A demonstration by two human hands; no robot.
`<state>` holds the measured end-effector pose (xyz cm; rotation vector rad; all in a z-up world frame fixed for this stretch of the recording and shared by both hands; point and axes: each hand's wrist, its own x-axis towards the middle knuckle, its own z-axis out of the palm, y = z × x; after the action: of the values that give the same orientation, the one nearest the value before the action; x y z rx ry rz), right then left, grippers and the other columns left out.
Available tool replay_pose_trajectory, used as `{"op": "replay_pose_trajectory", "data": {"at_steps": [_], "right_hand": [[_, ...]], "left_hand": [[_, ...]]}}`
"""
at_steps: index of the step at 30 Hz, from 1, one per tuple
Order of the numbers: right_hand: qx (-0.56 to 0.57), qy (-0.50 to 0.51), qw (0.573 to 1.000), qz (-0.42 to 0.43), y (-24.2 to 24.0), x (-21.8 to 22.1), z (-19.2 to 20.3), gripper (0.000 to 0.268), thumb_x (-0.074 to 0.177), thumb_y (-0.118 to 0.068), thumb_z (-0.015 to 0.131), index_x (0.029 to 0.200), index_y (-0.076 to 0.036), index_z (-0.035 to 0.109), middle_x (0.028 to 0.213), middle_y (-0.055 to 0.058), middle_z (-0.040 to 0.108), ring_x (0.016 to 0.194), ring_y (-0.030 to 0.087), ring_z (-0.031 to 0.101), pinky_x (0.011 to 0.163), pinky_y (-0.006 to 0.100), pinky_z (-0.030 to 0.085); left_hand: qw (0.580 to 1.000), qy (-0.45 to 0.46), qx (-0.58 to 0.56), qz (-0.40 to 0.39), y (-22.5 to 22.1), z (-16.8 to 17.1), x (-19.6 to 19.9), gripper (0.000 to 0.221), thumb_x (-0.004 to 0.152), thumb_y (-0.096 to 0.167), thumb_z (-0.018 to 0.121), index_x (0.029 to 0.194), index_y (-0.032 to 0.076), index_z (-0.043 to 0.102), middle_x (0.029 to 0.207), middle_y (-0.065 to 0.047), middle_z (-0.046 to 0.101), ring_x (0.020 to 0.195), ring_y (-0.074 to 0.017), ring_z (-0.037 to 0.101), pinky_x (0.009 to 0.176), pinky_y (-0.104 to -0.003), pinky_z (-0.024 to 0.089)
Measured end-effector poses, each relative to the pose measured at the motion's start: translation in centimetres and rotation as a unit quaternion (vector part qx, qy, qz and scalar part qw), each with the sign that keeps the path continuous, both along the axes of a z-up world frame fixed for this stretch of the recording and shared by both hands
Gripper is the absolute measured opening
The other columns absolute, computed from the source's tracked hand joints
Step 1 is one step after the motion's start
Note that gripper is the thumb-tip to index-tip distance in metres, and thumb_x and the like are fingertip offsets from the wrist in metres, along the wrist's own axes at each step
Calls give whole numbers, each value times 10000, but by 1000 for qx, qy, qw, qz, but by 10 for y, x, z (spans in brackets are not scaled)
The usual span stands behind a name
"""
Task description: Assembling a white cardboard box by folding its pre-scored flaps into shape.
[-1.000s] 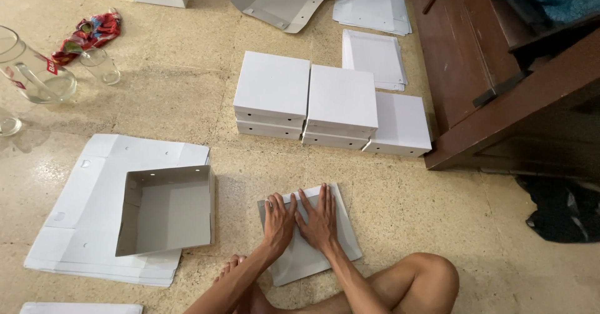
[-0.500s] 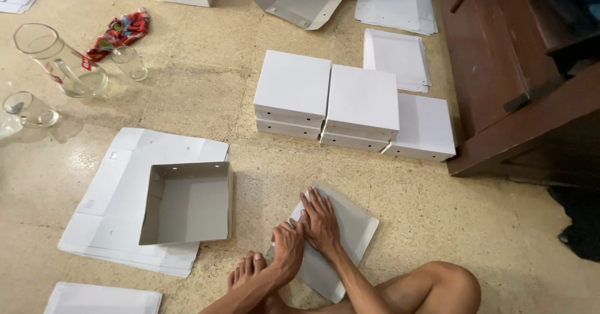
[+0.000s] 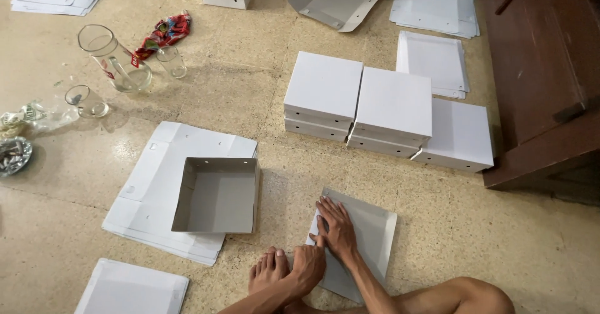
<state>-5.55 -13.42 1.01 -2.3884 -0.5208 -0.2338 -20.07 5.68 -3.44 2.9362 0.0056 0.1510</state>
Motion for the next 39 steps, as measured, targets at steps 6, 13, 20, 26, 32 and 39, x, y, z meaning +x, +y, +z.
{"op": "replay_pose_trajectory", "data": {"at_steps": [6,13,20,26,32,39], "right_hand": [[-21,5,1000,7,-1,3,-10,439,930,-210,552,1339,-59,597,1407,108,593,1378,265,480,1195,447,273],[-17,-19,1000,9,0,0,-4,443,900,-162,582,1330,-56,605,1398,100,605,1358,268,502,1173,462,300],[-12,-5,1000,17,3,-1,-2,442,884,-139,581,1316,-50,615,1395,100,606,1368,257,489,1175,453,291],[-15,-12,1000,12,2,-2,3,450,877,-137,594,1312,-24,610,1401,114,598,1362,267,491,1173,450,296],[8,-29,1000,10,2,-6,9,448,882,-115,580,1314,6,588,1403,145,584,1364,296,482,1156,464,306],[65,-28,997,-7,-4,-24,7,468,917,-52,559,1367,67,509,1435,232,526,1355,365,485,1159,448,370]], "left_hand": [[996,91,-16,13,4,-20,1,728,870,536,597,1396,66,419,1440,-187,474,1309,-381,501,1017,-544,407],[975,117,157,104,-36,-128,41,336,924,357,439,1102,95,550,1208,-296,618,1006,-368,666,794,-346,553],[994,105,4,32,5,-29,-1,715,861,580,542,1402,129,421,1447,-140,491,1325,-330,509,1039,-514,415],[999,33,41,15,-5,5,-1,658,855,561,530,1315,92,486,1339,-136,551,1227,-303,561,987,-479,444],[971,-203,115,46,-18,45,10,490,779,437,614,1073,48,658,982,-101,729,859,-262,734,713,-353,557],[959,-241,149,-21,-15,28,23,263,852,368,579,865,129,688,871,-112,699,684,-263,665,585,-371,536]]}}
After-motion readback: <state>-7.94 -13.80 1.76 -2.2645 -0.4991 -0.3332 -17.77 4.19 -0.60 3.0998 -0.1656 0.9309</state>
